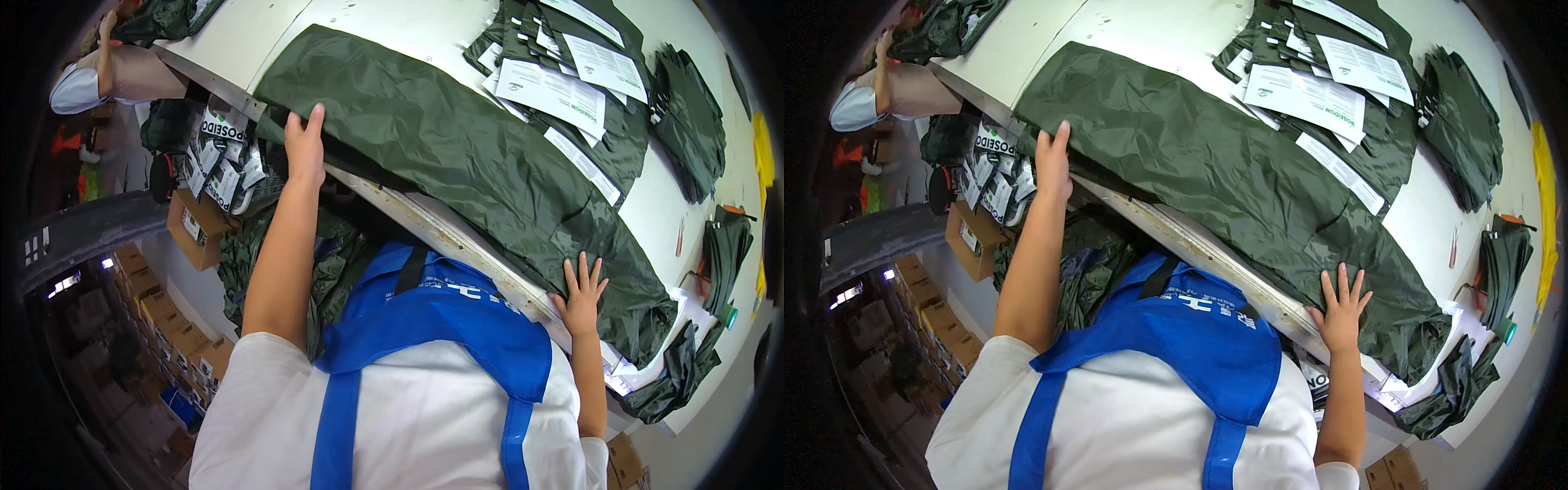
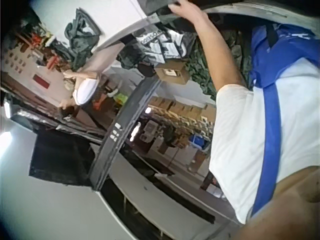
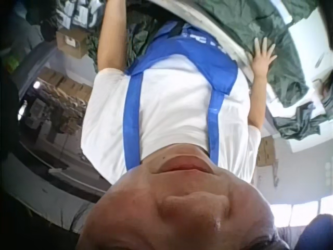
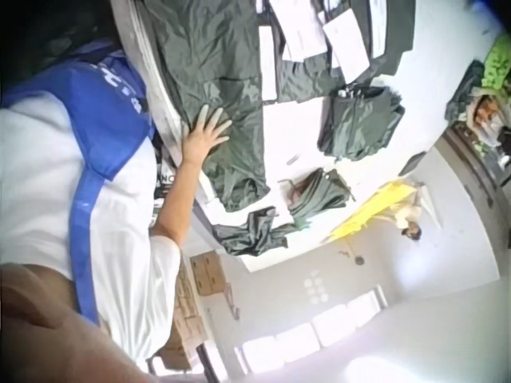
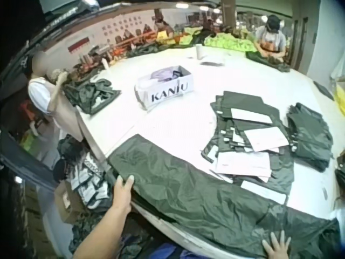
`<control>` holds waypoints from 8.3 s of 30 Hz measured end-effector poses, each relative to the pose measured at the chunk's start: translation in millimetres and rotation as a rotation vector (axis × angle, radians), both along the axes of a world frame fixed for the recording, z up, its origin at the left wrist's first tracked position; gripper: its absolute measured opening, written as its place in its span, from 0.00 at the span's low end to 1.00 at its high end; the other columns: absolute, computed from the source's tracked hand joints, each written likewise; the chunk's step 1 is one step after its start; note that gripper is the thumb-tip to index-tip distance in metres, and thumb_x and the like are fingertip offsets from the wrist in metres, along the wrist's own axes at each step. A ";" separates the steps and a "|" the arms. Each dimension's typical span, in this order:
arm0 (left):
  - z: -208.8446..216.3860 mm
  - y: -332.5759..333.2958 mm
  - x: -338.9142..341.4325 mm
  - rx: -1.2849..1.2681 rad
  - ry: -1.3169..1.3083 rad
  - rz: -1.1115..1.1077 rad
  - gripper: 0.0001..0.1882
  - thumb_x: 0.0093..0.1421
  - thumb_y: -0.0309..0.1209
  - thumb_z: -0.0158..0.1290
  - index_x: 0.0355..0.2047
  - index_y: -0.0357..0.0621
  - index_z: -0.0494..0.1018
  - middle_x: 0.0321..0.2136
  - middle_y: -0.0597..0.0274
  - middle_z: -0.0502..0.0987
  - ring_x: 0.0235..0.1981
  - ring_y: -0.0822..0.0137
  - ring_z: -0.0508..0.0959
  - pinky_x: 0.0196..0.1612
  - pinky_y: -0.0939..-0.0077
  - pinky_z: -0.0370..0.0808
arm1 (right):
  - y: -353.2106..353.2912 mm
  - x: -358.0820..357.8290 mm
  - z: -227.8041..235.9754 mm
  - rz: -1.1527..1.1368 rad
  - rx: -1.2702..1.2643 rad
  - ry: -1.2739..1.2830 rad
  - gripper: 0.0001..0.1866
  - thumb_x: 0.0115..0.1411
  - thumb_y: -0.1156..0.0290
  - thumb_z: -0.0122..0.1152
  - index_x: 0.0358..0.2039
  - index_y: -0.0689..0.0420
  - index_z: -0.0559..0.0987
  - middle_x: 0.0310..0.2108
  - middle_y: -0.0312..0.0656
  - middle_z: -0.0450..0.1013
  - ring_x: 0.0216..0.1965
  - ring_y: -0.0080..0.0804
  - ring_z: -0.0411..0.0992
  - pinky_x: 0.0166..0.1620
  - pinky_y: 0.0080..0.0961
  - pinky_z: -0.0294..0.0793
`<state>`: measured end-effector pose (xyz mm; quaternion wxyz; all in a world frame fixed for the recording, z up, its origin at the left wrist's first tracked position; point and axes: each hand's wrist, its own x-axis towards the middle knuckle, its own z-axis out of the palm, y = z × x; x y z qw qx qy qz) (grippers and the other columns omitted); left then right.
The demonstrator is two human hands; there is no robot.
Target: The person folds a green jacket on a table, aligning the sleeves and body, then places it into a matching green pouch. The person repeats the process with another jacket, folding and inserting it into a pouch. The workspace contains stacked boxes and other folded jackets.
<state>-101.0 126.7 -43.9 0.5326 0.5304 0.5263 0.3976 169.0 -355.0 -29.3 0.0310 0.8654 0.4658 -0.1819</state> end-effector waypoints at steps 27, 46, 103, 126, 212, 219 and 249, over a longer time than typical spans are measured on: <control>72.0 -8.5 83.4 0.478 0.392 -0.611 0.34 0.51 0.37 0.57 0.57 0.37 0.61 0.59 0.50 0.62 0.61 0.48 0.58 0.64 0.58 0.52 | 30.4 -30.9 -2.7 0.059 -0.024 -0.057 0.37 0.48 0.85 0.50 0.59 0.40 0.67 0.65 0.44 0.53 0.67 0.55 0.44 0.64 0.59 0.43; -43.8 -20.6 108.8 0.860 0.902 -1.044 0.36 0.59 0.56 0.44 0.65 0.67 0.51 0.67 0.58 0.47 0.67 0.53 0.47 0.67 0.52 0.41 | 119.1 36.3 -61.0 -0.506 0.107 -0.384 0.34 0.61 0.42 0.44 0.66 0.36 0.53 0.69 0.38 0.43 0.68 0.52 0.39 0.60 0.70 0.35; 160.3 -524.7 343.4 0.690 -0.030 -2.165 0.29 0.60 0.43 0.50 0.58 0.40 0.60 0.57 0.40 0.63 0.58 0.49 0.66 0.58 0.58 0.64 | 133.7 -103.7 -98.5 -0.577 1.007 0.789 0.31 0.58 0.49 0.49 0.57 0.55 0.67 0.61 0.50 0.59 0.64 0.44 0.53 0.63 0.34 0.52; -19.3 -293.2 114.2 0.421 0.306 -1.115 0.50 0.46 0.23 0.63 0.62 0.41 0.43 0.58 0.41 0.52 0.58 0.48 0.60 0.53 0.61 0.67 | -275.4 150.0 26.2 -1.541 0.807 0.010 0.35 0.55 0.41 0.55 0.46 0.63 0.75 0.40 0.47 0.73 0.41 0.32 0.70 0.46 0.29 0.68; 86.9 -444.0 289.2 -0.235 0.263 -1.601 0.46 0.57 0.40 0.56 0.67 0.54 0.38 0.62 0.48 0.49 0.60 0.53 0.58 0.53 0.60 0.67 | -116.4 -7.4 -34.2 -1.104 2.133 1.235 0.32 0.67 0.52 0.37 0.65 0.58 0.53 0.66 0.49 0.48 0.67 0.44 0.45 0.66 0.39 0.43; 17.2 -476.7 282.6 -0.698 0.199 -1.532 0.55 0.54 0.39 0.60 0.66 0.49 0.28 0.63 0.43 0.43 0.63 0.49 0.53 0.59 0.52 0.61 | -123.7 1.8 -40.3 -1.042 2.207 1.288 0.32 0.66 0.52 0.37 0.65 0.57 0.53 0.66 0.48 0.48 0.67 0.44 0.45 0.66 0.39 0.43; 0.1 -436.3 271.5 -1.404 -0.376 -1.375 0.54 0.46 0.73 0.45 0.64 0.53 0.45 0.60 0.47 0.57 0.61 0.47 0.58 0.62 0.47 0.52 | -181.7 -16.1 14.9 -1.746 1.741 1.400 0.24 0.59 0.64 0.60 0.53 0.61 0.68 0.51 0.44 0.69 0.51 0.37 0.70 0.55 0.34 0.69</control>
